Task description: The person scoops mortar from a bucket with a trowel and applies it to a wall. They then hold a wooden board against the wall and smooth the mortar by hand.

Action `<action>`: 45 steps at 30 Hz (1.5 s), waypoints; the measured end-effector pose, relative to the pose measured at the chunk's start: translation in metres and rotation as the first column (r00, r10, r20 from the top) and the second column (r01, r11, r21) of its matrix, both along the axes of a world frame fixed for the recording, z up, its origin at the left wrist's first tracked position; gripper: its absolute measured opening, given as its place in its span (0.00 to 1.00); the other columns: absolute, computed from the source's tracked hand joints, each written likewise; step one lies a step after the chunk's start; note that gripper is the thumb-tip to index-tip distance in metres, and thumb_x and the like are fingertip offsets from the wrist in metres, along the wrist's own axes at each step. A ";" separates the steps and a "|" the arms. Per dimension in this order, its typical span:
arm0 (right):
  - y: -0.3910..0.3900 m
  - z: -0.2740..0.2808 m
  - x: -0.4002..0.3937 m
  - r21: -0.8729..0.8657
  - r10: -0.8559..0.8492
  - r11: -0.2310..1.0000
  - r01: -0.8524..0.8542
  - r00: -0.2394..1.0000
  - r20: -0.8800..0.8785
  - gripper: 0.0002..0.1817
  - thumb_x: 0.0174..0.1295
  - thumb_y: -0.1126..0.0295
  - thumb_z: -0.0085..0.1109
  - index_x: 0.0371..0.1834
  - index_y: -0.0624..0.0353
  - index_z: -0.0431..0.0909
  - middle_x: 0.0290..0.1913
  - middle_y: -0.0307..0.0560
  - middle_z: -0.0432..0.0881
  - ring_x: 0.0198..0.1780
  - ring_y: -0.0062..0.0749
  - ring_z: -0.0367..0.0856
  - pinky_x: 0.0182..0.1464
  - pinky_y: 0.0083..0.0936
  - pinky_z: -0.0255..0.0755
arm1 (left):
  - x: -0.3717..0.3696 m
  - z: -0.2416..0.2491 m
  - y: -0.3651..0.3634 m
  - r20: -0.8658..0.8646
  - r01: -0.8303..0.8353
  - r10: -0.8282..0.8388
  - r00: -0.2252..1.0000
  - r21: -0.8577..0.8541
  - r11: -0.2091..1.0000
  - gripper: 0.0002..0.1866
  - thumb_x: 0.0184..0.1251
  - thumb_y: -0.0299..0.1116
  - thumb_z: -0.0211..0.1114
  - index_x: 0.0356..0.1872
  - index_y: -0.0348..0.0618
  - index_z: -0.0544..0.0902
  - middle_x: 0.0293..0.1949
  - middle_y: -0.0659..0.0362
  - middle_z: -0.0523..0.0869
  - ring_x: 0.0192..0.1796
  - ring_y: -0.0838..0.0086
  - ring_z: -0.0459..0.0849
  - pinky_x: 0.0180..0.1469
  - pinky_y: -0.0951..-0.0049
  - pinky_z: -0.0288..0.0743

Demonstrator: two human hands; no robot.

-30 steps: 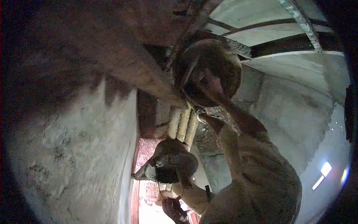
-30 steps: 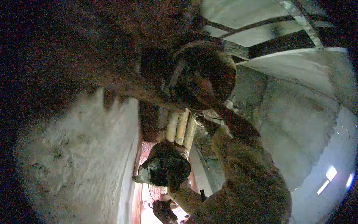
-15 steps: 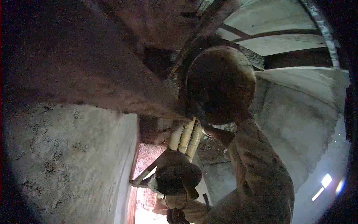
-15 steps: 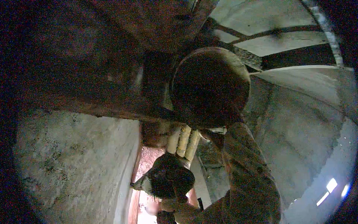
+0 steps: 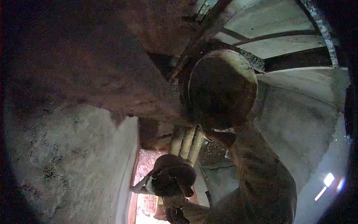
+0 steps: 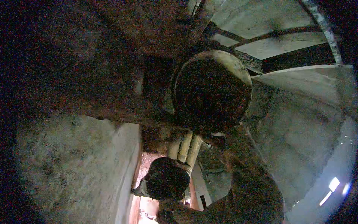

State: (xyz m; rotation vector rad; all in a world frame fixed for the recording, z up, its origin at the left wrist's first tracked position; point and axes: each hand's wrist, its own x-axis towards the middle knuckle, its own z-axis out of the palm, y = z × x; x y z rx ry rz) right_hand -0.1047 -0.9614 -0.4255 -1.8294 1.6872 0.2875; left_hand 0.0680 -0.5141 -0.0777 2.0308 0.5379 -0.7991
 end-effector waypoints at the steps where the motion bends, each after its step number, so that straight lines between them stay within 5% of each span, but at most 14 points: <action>1: -0.004 0.007 0.006 -0.005 0.029 1.000 -0.029 1.000 -0.001 0.22 0.64 0.59 0.61 0.59 0.55 0.73 0.57 0.55 0.77 0.57 0.53 0.76 0.60 0.44 0.69 | 0.000 0.002 0.002 0.002 0.001 -0.001 1.000 -0.016 1.000 0.08 0.66 0.29 0.61 0.28 0.45 0.72 0.21 0.64 0.70 0.23 0.77 0.70 0.26 0.73 0.66; 13: -0.017 0.127 0.088 -0.158 0.252 0.961 -0.227 0.954 0.164 0.17 0.65 0.61 0.60 0.55 0.53 0.76 0.57 0.53 0.77 0.58 0.50 0.75 0.59 0.42 0.70 | -0.023 0.108 0.027 0.139 0.383 -0.387 0.912 0.051 0.922 0.08 0.66 0.30 0.62 0.28 0.45 0.73 0.22 0.65 0.71 0.24 0.78 0.71 0.28 0.73 0.69; 16: -0.014 0.195 0.099 -0.232 0.377 0.915 -0.329 0.903 0.208 0.16 0.66 0.62 0.60 0.54 0.53 0.77 0.56 0.52 0.77 0.58 0.49 0.75 0.59 0.42 0.70 | -0.017 0.141 0.010 -0.015 0.128 -0.132 0.991 -0.144 0.981 0.09 0.69 0.32 0.61 0.29 0.42 0.73 0.22 0.63 0.71 0.25 0.79 0.70 0.30 0.73 0.70; 17: -0.017 0.221 0.100 -0.324 0.483 0.852 -0.411 0.857 0.183 0.15 0.66 0.62 0.60 0.54 0.52 0.78 0.56 0.52 0.77 0.58 0.49 0.75 0.59 0.42 0.70 | -0.013 0.155 0.002 -0.086 -0.018 0.000 0.996 -0.203 0.979 0.11 0.70 0.33 0.61 0.29 0.40 0.73 0.22 0.62 0.71 0.26 0.80 0.70 0.31 0.73 0.71; 20: -0.028 0.292 0.099 -0.651 0.775 0.434 -0.622 0.626 -0.081 0.12 0.67 0.63 0.58 0.51 0.52 0.79 0.54 0.50 0.77 0.55 0.48 0.76 0.56 0.41 0.71 | 0.008 0.181 -0.005 0.153 0.550 -0.569 0.808 0.151 0.821 0.10 0.72 0.36 0.61 0.33 0.39 0.77 0.22 0.64 0.71 0.26 0.81 0.70 0.31 0.77 0.70; 25: -0.020 0.457 0.121 -0.167 0.676 0.729 -0.664 0.658 0.332 0.14 0.67 0.60 0.58 0.51 0.54 0.79 0.45 0.51 0.76 0.51 0.48 0.76 0.53 0.41 0.71 | 0.017 0.203 -0.032 0.047 0.021 -0.009 0.999 -0.268 0.963 0.09 0.69 0.37 0.65 0.38 0.43 0.80 0.29 0.66 0.78 0.31 0.83 0.73 0.31 0.79 0.67; 29: 0.006 0.560 0.141 -0.065 0.919 0.344 -0.937 0.321 0.230 0.13 0.65 0.64 0.60 0.52 0.50 0.79 0.40 0.48 0.73 0.44 0.45 0.75 0.49 0.41 0.72 | 0.036 0.234 -0.051 0.134 0.008 0.052 0.990 -0.410 0.912 0.08 0.67 0.33 0.66 0.44 0.43 0.81 0.35 0.65 0.81 0.38 0.80 0.77 0.37 0.77 0.71; 30: 0.010 0.568 0.141 -0.263 0.972 0.131 -0.956 0.071 0.226 0.15 0.64 0.66 0.60 0.54 0.48 0.79 0.39 0.46 0.72 0.44 0.44 0.74 0.49 0.41 0.72 | 0.043 0.239 -0.058 0.159 -0.033 0.109 0.981 -0.417 0.908 0.09 0.67 0.32 0.66 0.44 0.43 0.81 0.36 0.64 0.81 0.39 0.80 0.77 0.38 0.76 0.71; 34: 0.053 0.626 0.177 -0.545 0.838 -0.246 -0.801 -0.459 0.296 0.19 0.61 0.67 0.61 0.57 0.39 0.79 0.53 0.42 0.78 0.54 0.42 0.75 0.56 0.39 0.72 | 0.057 0.218 -0.050 0.740 0.430 -0.350 0.574 0.091 0.898 0.13 0.64 0.32 0.68 0.48 0.42 0.80 0.41 0.62 0.82 0.47 0.75 0.77 0.45 0.72 0.73; 37: 0.090 0.657 0.202 -0.515 0.805 -0.368 -0.774 -0.543 0.240 0.19 0.61 0.66 0.61 0.57 0.38 0.79 0.59 0.42 0.78 0.59 0.42 0.74 0.59 0.41 0.72 | 0.070 0.223 -0.059 0.719 0.468 -0.232 0.655 -0.145 0.872 0.26 0.57 0.27 0.67 0.60 0.41 0.77 0.47 0.56 0.83 0.51 0.62 0.80 0.52 0.60 0.74; 38: 0.101 0.660 0.207 -0.519 0.797 -0.391 -0.761 -0.561 0.223 0.19 0.61 0.66 0.61 0.57 0.38 0.79 0.59 0.42 0.78 0.59 0.42 0.74 0.59 0.41 0.72 | 0.076 0.237 -0.074 0.423 0.144 0.111 0.899 -0.526 0.838 0.26 0.57 0.28 0.67 0.60 0.40 0.77 0.48 0.56 0.83 0.50 0.61 0.80 0.51 0.58 0.74; 41: 0.120 0.668 0.223 -0.419 0.797 -0.478 -0.772 -0.582 0.163 0.18 0.60 0.64 0.61 0.55 0.42 0.80 0.59 0.42 0.77 0.61 0.42 0.73 0.61 0.42 0.70 | 0.091 0.257 -0.067 0.896 0.414 -0.359 0.261 0.232 0.880 0.21 0.65 0.37 0.65 0.55 0.37 0.78 0.49 0.55 0.84 0.47 0.65 0.82 0.48 0.62 0.75; 44: 0.122 0.674 0.232 -0.622 0.721 -0.527 -0.579 -0.692 0.035 0.17 0.60 0.63 0.61 0.54 0.46 0.80 0.59 0.42 0.77 0.63 0.42 0.72 0.62 0.43 0.70 | 0.097 0.256 -0.079 0.855 0.417 -0.485 0.184 0.379 0.826 0.19 0.67 0.35 0.64 0.54 0.35 0.77 0.51 0.53 0.84 0.48 0.63 0.83 0.50 0.62 0.76; 45: 0.130 0.671 0.233 -0.504 0.730 -0.572 -0.647 -0.682 0.047 0.18 0.60 0.63 0.61 0.54 0.48 0.80 0.58 0.42 0.77 0.64 0.42 0.71 0.63 0.43 0.70 | 0.094 0.249 -0.087 0.652 0.255 0.105 0.751 -0.432 0.865 0.19 0.67 0.35 0.63 0.54 0.34 0.77 0.51 0.51 0.84 0.49 0.62 0.83 0.51 0.62 0.76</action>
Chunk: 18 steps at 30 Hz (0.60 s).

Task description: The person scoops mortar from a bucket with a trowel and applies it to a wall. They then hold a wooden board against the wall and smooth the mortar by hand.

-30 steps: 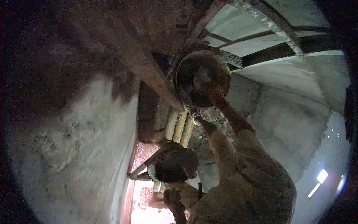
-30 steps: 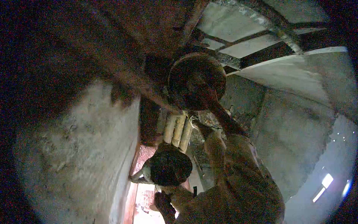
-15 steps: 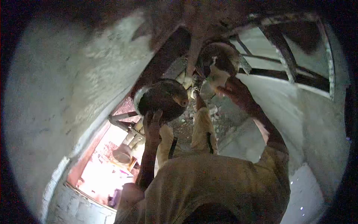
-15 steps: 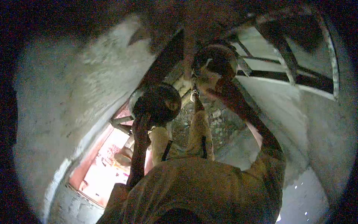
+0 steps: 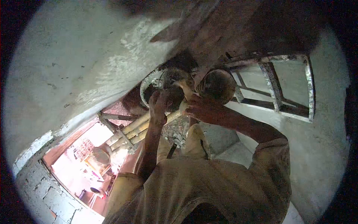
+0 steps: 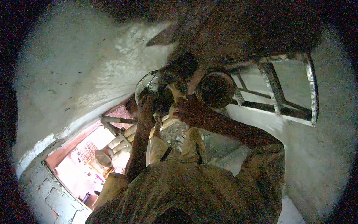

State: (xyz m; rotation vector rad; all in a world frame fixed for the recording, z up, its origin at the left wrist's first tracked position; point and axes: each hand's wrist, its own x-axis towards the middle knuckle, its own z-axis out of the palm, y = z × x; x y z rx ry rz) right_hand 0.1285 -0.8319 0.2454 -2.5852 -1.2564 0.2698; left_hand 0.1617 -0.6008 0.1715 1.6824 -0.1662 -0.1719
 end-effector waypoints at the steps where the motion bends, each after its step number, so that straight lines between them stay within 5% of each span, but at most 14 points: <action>1: 0.009 0.000 0.002 -0.093 -0.014 0.996 0.004 0.994 -0.111 0.18 0.60 0.63 0.61 0.54 0.49 0.79 0.58 0.42 0.77 0.65 0.42 0.70 0.64 0.43 0.70 | -0.002 -0.008 -0.002 -0.609 -0.326 -0.062 0.791 -0.504 0.800 0.19 0.67 0.34 0.63 0.55 0.34 0.76 0.52 0.50 0.84 0.49 0.62 0.83 0.52 0.62 0.77; 2: 0.016 0.003 0.002 -0.097 -0.005 0.995 -0.005 0.994 -0.111 0.18 0.60 0.63 0.61 0.54 0.49 0.79 0.58 0.42 0.77 0.65 0.42 0.70 0.64 0.43 0.70 | -0.004 -0.019 0.003 -0.609 -0.334 -0.057 0.791 -0.508 0.794 0.19 0.67 0.34 0.63 0.55 0.34 0.76 0.52 0.50 0.84 0.49 0.62 0.83 0.52 0.62 0.77; 5: 0.029 0.014 0.004 0.016 -0.105 0.994 0.108 0.987 -0.120 0.20 0.58 0.63 0.61 0.55 0.48 0.79 0.57 0.43 0.77 0.65 0.42 0.70 0.64 0.42 0.70 | -0.004 -0.033 0.021 -0.244 -0.116 0.026 0.969 -0.361 0.925 0.19 0.69 0.36 0.61 0.55 0.34 0.76 0.52 0.50 0.84 0.49 0.64 0.84 0.53 0.64 0.77; 6: 0.031 0.017 0.005 0.034 -0.023 0.999 0.023 1.000 -0.021 0.17 0.60 0.62 0.59 0.53 0.47 0.79 0.57 0.44 0.76 0.63 0.45 0.70 0.63 0.44 0.70 | -0.003 -0.033 0.028 -0.069 0.031 -0.035 0.997 -0.058 0.998 0.17 0.71 0.38 0.60 0.53 0.35 0.77 0.49 0.51 0.85 0.47 0.66 0.84 0.51 0.66 0.78; 8: 0.040 0.024 0.007 0.044 0.077 0.996 -0.080 0.994 0.079 0.15 0.61 0.62 0.56 0.51 0.47 0.79 0.57 0.46 0.76 0.61 0.47 0.71 0.62 0.46 0.69 | -0.004 -0.021 0.040 0.078 0.106 -0.132 0.988 0.272 0.956 0.16 0.72 0.39 0.59 0.51 0.37 0.79 0.46 0.52 0.86 0.44 0.68 0.85 0.49 0.67 0.78; 9: 0.044 0.028 0.006 0.101 0.045 0.994 -0.052 0.997 0.066 0.19 0.59 0.62 0.59 0.54 0.46 0.79 0.55 0.44 0.77 0.60 0.43 0.72 0.61 0.42 0.71 | -0.006 -0.013 0.046 -0.194 -0.046 0.040 0.980 -0.027 0.999 0.14 0.72 0.38 0.59 0.47 0.38 0.80 0.43 0.53 0.87 0.42 0.69 0.85 0.46 0.68 0.78; 12: 0.060 0.023 -0.002 0.189 -0.021 0.982 0.011 0.998 0.051 0.23 0.55 0.64 0.63 0.57 0.45 0.79 0.50 0.42 0.78 0.55 0.39 0.74 0.58 0.37 0.73 | -0.011 0.008 0.069 -0.320 -0.260 0.172 0.932 -0.256 0.931 0.10 0.71 0.36 0.59 0.36 0.40 0.83 0.33 0.58 0.87 0.34 0.72 0.83 0.40 0.70 0.76; 13: 0.062 0.014 -0.008 0.218 -0.071 0.974 0.060 0.997 0.044 0.24 0.54 0.66 0.64 0.57 0.45 0.80 0.48 0.42 0.78 0.51 0.39 0.75 0.55 0.36 0.74 | -0.013 0.009 0.083 -0.432 -0.323 0.226 0.873 -0.164 0.932 0.09 0.70 0.36 0.61 0.36 0.41 0.83 0.32 0.59 0.86 0.33 0.72 0.82 0.40 0.71 0.76; 15: 0.057 -0.012 -0.029 0.229 -0.151 0.962 0.150 0.988 -0.014 0.23 0.54 0.67 0.64 0.57 0.45 0.80 0.46 0.41 0.78 0.49 0.39 0.75 0.53 0.36 0.74 | -0.016 0.013 0.098 -0.656 -0.519 0.246 0.714 -0.258 0.815 0.06 0.65 0.33 0.65 0.33 0.42 0.83 0.27 0.63 0.81 0.28 0.76 0.77 0.37 0.75 0.74; 17: 0.054 -0.014 -0.040 0.234 -0.235 0.941 0.245 0.969 -0.071 0.23 0.54 0.68 0.64 0.57 0.45 0.81 0.43 0.41 0.77 0.47 0.38 0.75 0.51 0.35 0.74 | -0.025 -0.004 0.123 -0.563 -0.485 0.306 0.768 -0.199 0.852 0.06 0.64 0.33 0.66 0.34 0.42 0.82 0.28 0.63 0.81 0.29 0.77 0.76 0.36 0.75 0.73; 18: 0.053 -0.009 -0.044 0.200 -0.268 0.940 0.275 0.962 -0.060 0.23 0.55 0.69 0.63 0.57 0.44 0.81 0.42 0.41 0.77 0.47 0.38 0.75 0.51 0.35 0.74 | -0.030 -0.009 0.126 -0.656 -0.596 0.359 0.664 -0.173 0.784 0.08 0.64 0.34 0.65 0.37 0.41 0.82 0.30 0.63 0.82 0.31 0.77 0.77 0.36 0.75 0.73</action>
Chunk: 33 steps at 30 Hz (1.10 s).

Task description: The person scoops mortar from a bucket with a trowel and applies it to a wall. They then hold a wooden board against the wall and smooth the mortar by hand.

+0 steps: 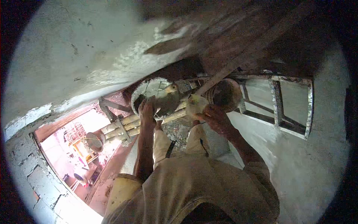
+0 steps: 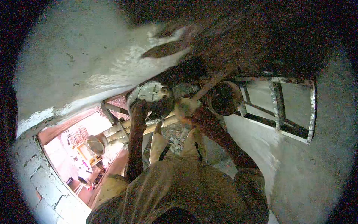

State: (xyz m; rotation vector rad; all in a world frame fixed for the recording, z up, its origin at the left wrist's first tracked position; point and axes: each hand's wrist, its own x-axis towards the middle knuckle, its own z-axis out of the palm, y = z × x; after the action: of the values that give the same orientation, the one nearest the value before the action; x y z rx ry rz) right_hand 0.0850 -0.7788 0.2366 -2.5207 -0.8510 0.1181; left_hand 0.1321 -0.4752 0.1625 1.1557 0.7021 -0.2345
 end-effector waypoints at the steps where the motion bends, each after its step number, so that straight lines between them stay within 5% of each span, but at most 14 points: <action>1: -0.005 0.001 -0.001 -0.035 -0.034 0.999 0.034 0.999 0.003 0.22 0.55 0.70 0.63 0.57 0.44 0.81 0.41 0.40 0.77 0.48 0.38 0.75 0.51 0.35 0.74 | 0.002 0.012 -0.003 -0.106 -0.125 0.121 0.987 -0.036 0.991 0.10 0.64 0.35 0.64 0.40 0.40 0.82 0.32 0.62 0.83 0.32 0.77 0.78 0.36 0.74 0.73; 6: -0.018 -0.014 -0.005 0.008 -0.040 0.999 0.040 0.998 -0.043 0.22 0.55 0.71 0.62 0.55 0.43 0.82 0.44 0.41 0.76 0.51 0.40 0.75 0.55 0.36 0.74 | -0.026 -0.040 0.034 0.234 -0.027 -0.028 0.972 0.231 0.973 0.08 0.65 0.34 0.63 0.40 0.41 0.83 0.33 0.62 0.84 0.32 0.78 0.80 0.32 0.79 0.72; 9: -0.016 -0.021 0.005 -0.048 0.039 0.998 -0.037 0.999 0.033 0.23 0.55 0.71 0.62 0.56 0.43 0.81 0.46 0.41 0.76 0.53 0.40 0.74 0.58 0.37 0.74 | -0.015 0.010 0.036 -0.063 -0.108 0.115 0.991 0.098 0.989 0.08 0.67 0.36 0.63 0.35 0.43 0.84 0.32 0.61 0.85 0.31 0.79 0.80 0.30 0.78 0.72; 12: -0.007 -0.012 0.016 -0.055 0.037 0.998 -0.033 0.995 0.089 0.22 0.57 0.72 0.61 0.57 0.44 0.80 0.48 0.41 0.76 0.56 0.40 0.73 0.58 0.37 0.73 | -0.037 -0.028 0.059 0.172 0.001 -0.074 0.982 0.388 0.922 0.09 0.68 0.37 0.62 0.39 0.43 0.84 0.35 0.61 0.85 0.36 0.77 0.81 0.36 0.76 0.74; 15: -0.001 -0.019 0.023 0.052 -0.090 0.995 0.090 0.996 -0.005 0.20 0.59 0.74 0.59 0.56 0.47 0.79 0.48 0.43 0.77 0.55 0.40 0.74 0.54 0.38 0.73 | -0.049 -0.031 0.075 0.040 0.073 -0.083 0.996 0.203 0.976 0.13 0.69 0.39 0.61 0.48 0.44 0.82 0.42 0.61 0.85 0.48 0.74 0.82 0.45 0.70 0.77; 16: -0.008 -0.029 0.021 0.100 -0.131 0.986 0.136 0.990 -0.060 0.19 0.60 0.74 0.59 0.56 0.47 0.79 0.48 0.43 0.77 0.54 0.40 0.74 0.53 0.38 0.73 | -0.050 -0.031 0.084 0.073 0.232 -0.258 0.963 0.256 0.939 0.13 0.69 0.36 0.61 0.49 0.43 0.82 0.43 0.60 0.86 0.48 0.73 0.83 0.47 0.69 0.77; 18: -0.026 -0.055 0.013 0.131 -0.208 0.963 0.235 0.959 -0.192 0.18 0.61 0.74 0.59 0.55 0.50 0.79 0.48 0.46 0.78 0.50 0.42 0.76 0.49 0.39 0.72 | -0.060 -0.024 0.106 0.086 0.106 -0.806 0.586 0.978 0.182 0.17 0.71 0.36 0.57 0.53 0.36 0.81 0.45 0.52 0.86 0.47 0.62 0.84 0.50 0.64 0.76; 22: -0.073 -0.113 -0.013 -0.176 -0.530 0.848 0.500 0.795 -0.295 0.17 0.60 0.73 0.61 0.54 0.54 0.78 0.46 0.53 0.81 0.42 0.47 0.79 0.44 0.43 0.73 | -0.078 -0.037 0.122 -0.120 0.389 -0.687 0.717 0.886 0.251 0.19 0.68 0.34 0.56 0.57 0.38 0.78 0.39 0.52 0.84 0.41 0.63 0.82 0.46 0.66 0.77; 24: -0.097 -0.141 -0.036 0.286 -0.399 0.423 0.860 0.460 -0.793 0.17 0.59 0.72 0.61 0.54 0.55 0.78 0.48 0.57 0.80 0.47 0.51 0.79 0.47 0.45 0.73 | -0.089 -0.035 0.127 -0.243 0.434 -0.670 0.701 0.892 0.130 0.20 0.65 0.27 0.55 0.59 0.40 0.77 0.33 0.55 0.82 0.38 0.68 0.81 0.44 0.70 0.77; 26: -0.130 -0.193 -0.041 0.015 -0.668 0.672 0.741 0.615 -0.419 0.19 0.59 0.72 0.61 0.55 0.54 0.78 0.50 0.57 0.80 0.51 0.51 0.79 0.49 0.46 0.74 | -0.105 -0.044 0.144 -0.088 0.395 -0.474 0.876 0.695 0.601 0.23 0.62 0.26 0.57 0.60 0.42 0.76 0.33 0.57 0.80 0.38 0.71 0.78 0.41 0.72 0.77; 27: -0.144 -0.212 -0.041 -0.104 -0.700 0.705 0.702 0.664 -0.263 0.19 0.59 0.72 0.60 0.55 0.54 0.78 0.51 0.58 0.80 0.52 0.51 0.79 0.50 0.46 0.74 | -0.114 -0.042 0.166 -0.047 0.237 -0.232 0.972 0.177 0.955 0.19 0.66 0.33 0.58 0.57 0.40 0.78 0.33 0.57 0.81 0.35 0.69 0.80 0.39 0.69 0.77; 30: -0.173 -0.237 -0.037 0.037 -0.737 0.195 0.980 0.171 -0.654 0.21 0.58 0.74 0.59 0.57 0.54 0.78 0.53 0.57 0.79 0.54 0.52 0.78 0.53 0.47 0.74 | -0.127 -0.053 0.171 0.066 0.023 -0.745 0.664 0.994 0.108 0.14 0.72 0.38 0.58 0.50 0.40 0.80 0.21 0.66 0.71 0.19 0.79 0.70 0.21 0.76 0.67; 31: -0.185 -0.240 -0.042 -0.071 -0.861 0.431 0.900 0.386 -0.330 0.21 0.59 0.74 0.58 0.57 0.53 0.77 0.54 0.57 0.78 0.53 0.53 0.78 0.53 0.47 0.73 | -0.136 -0.045 0.175 0.068 0.206 -0.375 0.925 0.739 0.642 0.12 0.72 0.36 0.58 0.50 0.41 0.79 0.21 0.68 0.70 0.19 0.81 0.69 0.21 0.79 0.66; 33: -0.197 -0.250 -0.064 -0.249 -0.793 0.589 0.769 0.609 0.005 0.20 0.60 0.75 0.57 0.57 0.53 0.77 0.54 0.56 0.78 0.53 0.53 0.78 0.54 0.47 0.73 | -0.149 -0.028 0.186 -0.191 0.046 0.001 0.982 0.242 0.969 0.11 0.72 0.35 0.58 0.49 0.43 0.79 0.20 0.70 0.69 0.19 0.83 0.68 0.21 0.82 0.65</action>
State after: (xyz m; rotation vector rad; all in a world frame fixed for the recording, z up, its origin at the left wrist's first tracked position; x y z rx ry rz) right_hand 0.0208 -0.9758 -0.0130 -2.8264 0.4186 0.0534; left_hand -0.0165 -0.2893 0.1346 1.3902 0.9053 -0.2859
